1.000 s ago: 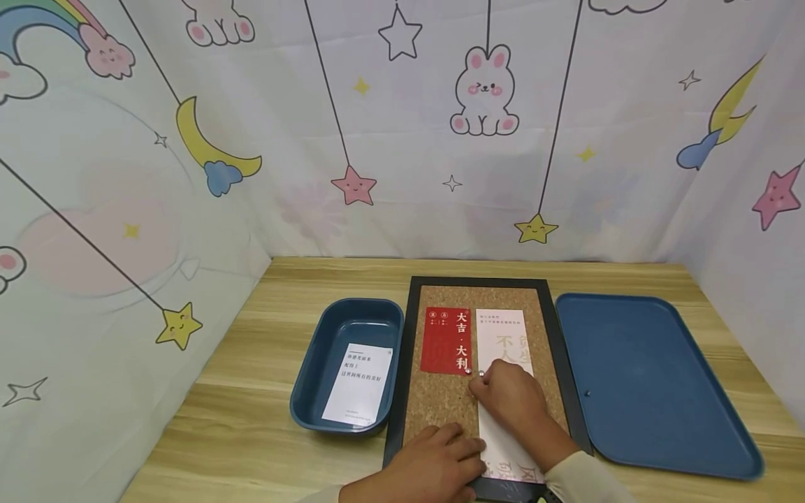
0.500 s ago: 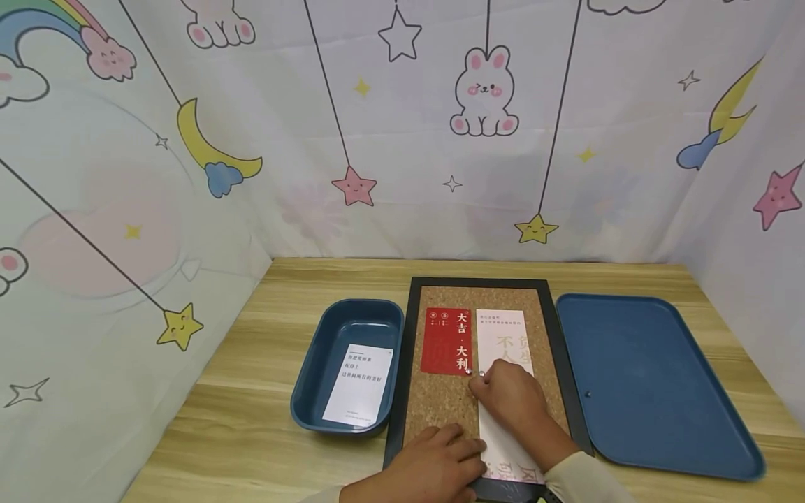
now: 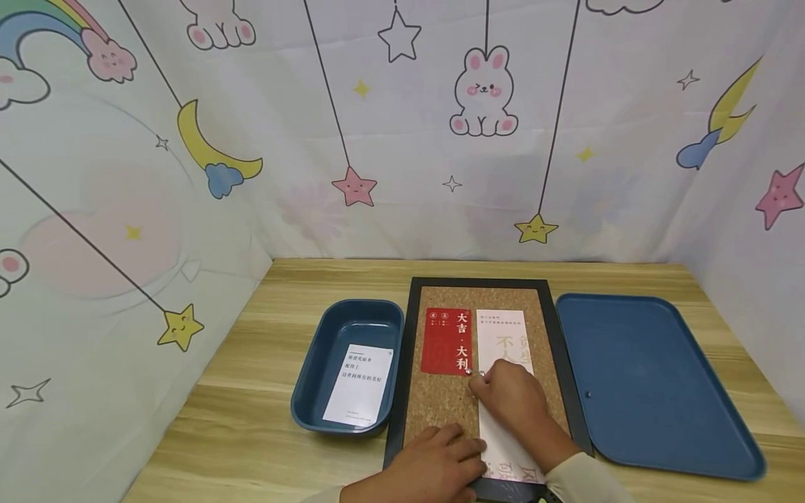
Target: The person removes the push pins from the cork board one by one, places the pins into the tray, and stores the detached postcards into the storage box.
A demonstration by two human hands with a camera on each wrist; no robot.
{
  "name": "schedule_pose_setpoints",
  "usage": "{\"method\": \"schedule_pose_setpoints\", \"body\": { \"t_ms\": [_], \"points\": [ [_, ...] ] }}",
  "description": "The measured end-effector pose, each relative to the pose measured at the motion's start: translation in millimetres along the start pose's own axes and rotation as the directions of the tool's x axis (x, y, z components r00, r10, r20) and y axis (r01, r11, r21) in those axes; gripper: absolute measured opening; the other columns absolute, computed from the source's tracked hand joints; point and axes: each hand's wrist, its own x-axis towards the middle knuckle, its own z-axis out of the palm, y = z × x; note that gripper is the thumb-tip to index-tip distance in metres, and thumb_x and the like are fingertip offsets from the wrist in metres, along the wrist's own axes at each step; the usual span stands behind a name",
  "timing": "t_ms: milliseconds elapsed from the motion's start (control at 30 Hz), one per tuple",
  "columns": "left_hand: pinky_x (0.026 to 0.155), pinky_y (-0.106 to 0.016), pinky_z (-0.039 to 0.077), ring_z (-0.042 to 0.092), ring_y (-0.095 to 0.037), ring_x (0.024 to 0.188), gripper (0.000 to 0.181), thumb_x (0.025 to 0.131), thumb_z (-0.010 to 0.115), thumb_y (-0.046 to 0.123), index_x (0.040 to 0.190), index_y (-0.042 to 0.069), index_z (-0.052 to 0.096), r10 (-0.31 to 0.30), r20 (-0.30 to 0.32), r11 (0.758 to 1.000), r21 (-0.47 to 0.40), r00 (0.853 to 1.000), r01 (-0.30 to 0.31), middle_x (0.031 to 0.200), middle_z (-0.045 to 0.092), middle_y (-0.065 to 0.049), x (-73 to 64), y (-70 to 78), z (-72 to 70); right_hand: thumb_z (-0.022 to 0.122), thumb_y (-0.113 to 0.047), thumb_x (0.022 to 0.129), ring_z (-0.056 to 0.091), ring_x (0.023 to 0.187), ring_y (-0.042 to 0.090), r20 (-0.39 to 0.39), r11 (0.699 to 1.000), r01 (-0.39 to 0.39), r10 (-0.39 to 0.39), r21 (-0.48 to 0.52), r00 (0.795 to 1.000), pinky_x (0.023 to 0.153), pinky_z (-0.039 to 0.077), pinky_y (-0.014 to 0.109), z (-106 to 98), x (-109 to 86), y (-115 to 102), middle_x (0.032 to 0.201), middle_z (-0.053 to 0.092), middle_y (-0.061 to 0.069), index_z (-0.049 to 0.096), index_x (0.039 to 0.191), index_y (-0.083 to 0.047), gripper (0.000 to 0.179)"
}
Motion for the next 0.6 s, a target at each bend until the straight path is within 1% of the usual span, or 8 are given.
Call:
{"method": "schedule_pose_setpoints", "body": {
  "t_ms": [267,600],
  "points": [
    [0.079,-0.022,0.043,0.052,-0.01,0.11,0.029,0.093,0.068,0.054,0.114,0.035,0.071,0.008,-0.004,1.0,-0.013,1.0,-0.008,0.132,0.06,0.014,0.3,-1.1,0.3,0.063,-0.031,0.086,0.049,0.053,0.017,-0.012,1.0,0.001,-0.001,0.007,1.0,0.048,0.035,0.034,1.9,0.8,1.5,0.06,0.055,-0.002,0.06,0.067,-0.015,0.025],
    [0.081,-0.023,0.045,0.052,-0.01,0.111,0.03,0.093,0.068,0.054,0.116,0.034,0.072,0.006,0.016,1.0,-0.019,1.0,-0.005,0.133,0.061,0.013,0.1,-0.5,0.3,0.064,-0.029,0.088,0.052,0.057,0.017,-0.003,1.0,0.008,-0.008,0.026,1.0,0.051,0.04,0.034,-1.1,-1.9,2.9,0.066,0.059,-0.002,0.064,0.076,-0.012,0.021]
  ]
}}
